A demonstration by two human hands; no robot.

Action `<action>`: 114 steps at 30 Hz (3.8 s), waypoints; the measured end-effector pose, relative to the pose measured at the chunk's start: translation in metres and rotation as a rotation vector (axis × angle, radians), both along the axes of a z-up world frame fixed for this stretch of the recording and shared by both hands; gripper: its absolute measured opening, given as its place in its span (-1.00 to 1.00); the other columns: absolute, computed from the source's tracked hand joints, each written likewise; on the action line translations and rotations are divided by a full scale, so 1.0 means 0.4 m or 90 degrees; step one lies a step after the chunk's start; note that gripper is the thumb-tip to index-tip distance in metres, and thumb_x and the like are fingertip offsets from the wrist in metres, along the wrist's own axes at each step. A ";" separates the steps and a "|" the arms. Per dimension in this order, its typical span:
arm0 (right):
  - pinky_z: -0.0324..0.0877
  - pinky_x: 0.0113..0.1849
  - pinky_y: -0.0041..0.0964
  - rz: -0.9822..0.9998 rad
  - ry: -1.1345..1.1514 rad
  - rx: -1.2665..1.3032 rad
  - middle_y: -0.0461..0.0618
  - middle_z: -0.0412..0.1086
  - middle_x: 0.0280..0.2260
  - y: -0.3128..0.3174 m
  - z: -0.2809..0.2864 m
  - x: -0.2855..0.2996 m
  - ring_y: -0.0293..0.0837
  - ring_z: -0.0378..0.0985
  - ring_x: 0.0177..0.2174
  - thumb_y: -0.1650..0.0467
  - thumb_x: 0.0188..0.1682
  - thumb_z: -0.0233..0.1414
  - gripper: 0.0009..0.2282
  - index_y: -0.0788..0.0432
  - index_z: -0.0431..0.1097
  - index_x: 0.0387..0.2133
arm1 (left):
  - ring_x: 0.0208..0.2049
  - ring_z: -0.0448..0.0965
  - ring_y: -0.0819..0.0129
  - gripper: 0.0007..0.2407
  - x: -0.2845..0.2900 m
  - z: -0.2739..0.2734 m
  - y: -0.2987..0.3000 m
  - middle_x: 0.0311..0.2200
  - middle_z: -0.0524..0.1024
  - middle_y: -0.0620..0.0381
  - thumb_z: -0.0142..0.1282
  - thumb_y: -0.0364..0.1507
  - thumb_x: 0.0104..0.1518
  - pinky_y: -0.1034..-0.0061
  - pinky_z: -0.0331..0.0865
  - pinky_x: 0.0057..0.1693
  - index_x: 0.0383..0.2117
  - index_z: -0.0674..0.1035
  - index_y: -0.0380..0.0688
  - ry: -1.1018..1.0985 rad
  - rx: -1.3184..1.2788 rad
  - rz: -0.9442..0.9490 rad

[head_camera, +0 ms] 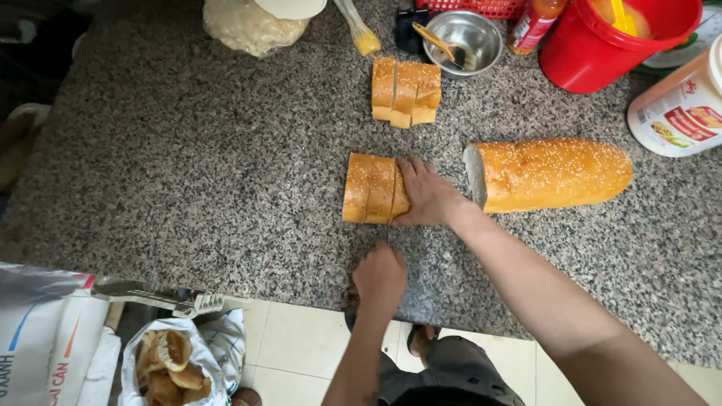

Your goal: Cutting a large loaf of bread into smaller sections.

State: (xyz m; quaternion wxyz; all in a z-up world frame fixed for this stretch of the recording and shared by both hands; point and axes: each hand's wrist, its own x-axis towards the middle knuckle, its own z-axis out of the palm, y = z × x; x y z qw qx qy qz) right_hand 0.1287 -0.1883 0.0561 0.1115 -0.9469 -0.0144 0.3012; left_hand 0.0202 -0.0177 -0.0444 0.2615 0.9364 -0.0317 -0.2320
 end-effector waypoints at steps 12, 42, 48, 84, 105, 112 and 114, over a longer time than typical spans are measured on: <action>0.36 0.39 0.21 0.059 -0.159 0.007 0.41 0.17 0.42 -0.030 -0.061 -0.024 0.47 0.32 0.42 -0.18 -0.37 0.52 0.34 0.33 -0.02 0.57 | -0.58 0.70 0.13 -0.63 0.009 0.022 0.026 -0.57 0.63 -0.04 -0.08 -0.27 0.59 0.33 0.57 -0.38 0.08 0.65 -0.41 0.046 -0.048 -0.047; -0.03 0.52 0.27 -0.021 -0.012 0.037 0.27 -0.40 0.69 0.000 0.016 -0.017 0.31 -0.30 0.61 0.08 -0.07 0.57 0.31 0.21 -0.40 0.69 | -0.17 0.77 -0.28 -0.74 -0.225 0.001 0.101 -0.20 0.72 -0.06 -0.11 -0.17 0.58 -0.22 0.57 -0.10 0.04 0.49 -0.08 0.176 0.041 -0.017; 0.03 0.50 0.37 -0.009 -0.036 0.042 0.31 -0.30 0.66 -0.005 0.000 -0.021 0.37 -0.18 0.58 0.06 -0.16 0.63 0.36 0.18 -0.36 0.69 | -0.19 0.75 -0.47 -0.70 -0.162 -0.002 0.061 -0.26 0.72 -0.22 -0.15 -0.22 0.54 -0.40 0.53 -0.06 -0.17 0.58 -0.13 0.067 0.010 0.010; 0.26 0.31 0.43 0.182 -0.265 0.147 0.39 0.14 0.39 -0.117 -0.246 0.003 0.40 0.22 0.35 -0.13 -0.35 0.54 0.33 0.32 -0.10 0.57 | -0.12 0.70 -0.55 -0.72 -0.403 -0.002 0.068 -0.22 0.75 -0.28 -0.19 -0.20 0.51 -0.38 0.46 0.01 -0.01 0.49 -0.11 0.159 0.039 0.101; 0.51 0.00 -0.08 -0.538 -0.571 0.240 0.03 0.66 -0.01 -0.194 -0.157 -0.499 -0.02 0.69 -0.13 0.18 0.24 0.19 -0.67 0.17 0.54 0.06 | -0.28 0.74 -0.05 -0.78 -0.163 0.004 0.287 -0.12 0.61 0.00 0.19 -0.37 0.38 0.03 0.63 -0.27 0.11 0.61 0.00 -0.262 0.031 -0.250; 0.63 -0.16 -0.20 -0.719 -0.333 0.390 -0.01 0.72 -0.07 -0.120 -0.111 -0.527 -0.16 0.73 -0.22 0.18 0.23 0.15 -0.59 0.09 0.44 0.25 | 0.12 0.51 -0.07 -0.76 -0.047 -0.037 0.145 0.02 0.52 0.00 0.29 -0.32 0.38 0.00 0.47 0.16 0.08 0.63 -0.05 -0.334 0.071 -0.397; 0.22 -0.53 -0.40 -0.765 -0.181 0.494 -0.04 0.64 0.04 -0.099 -0.134 -0.519 -0.31 0.25 -0.56 0.16 0.24 0.09 -0.51 0.04 0.40 0.40 | 0.10 0.50 -0.09 -0.70 -0.028 -0.005 0.129 0.03 0.54 -0.02 0.29 -0.19 0.41 -0.05 0.40 0.17 0.11 0.63 -0.06 -0.256 0.074 -0.430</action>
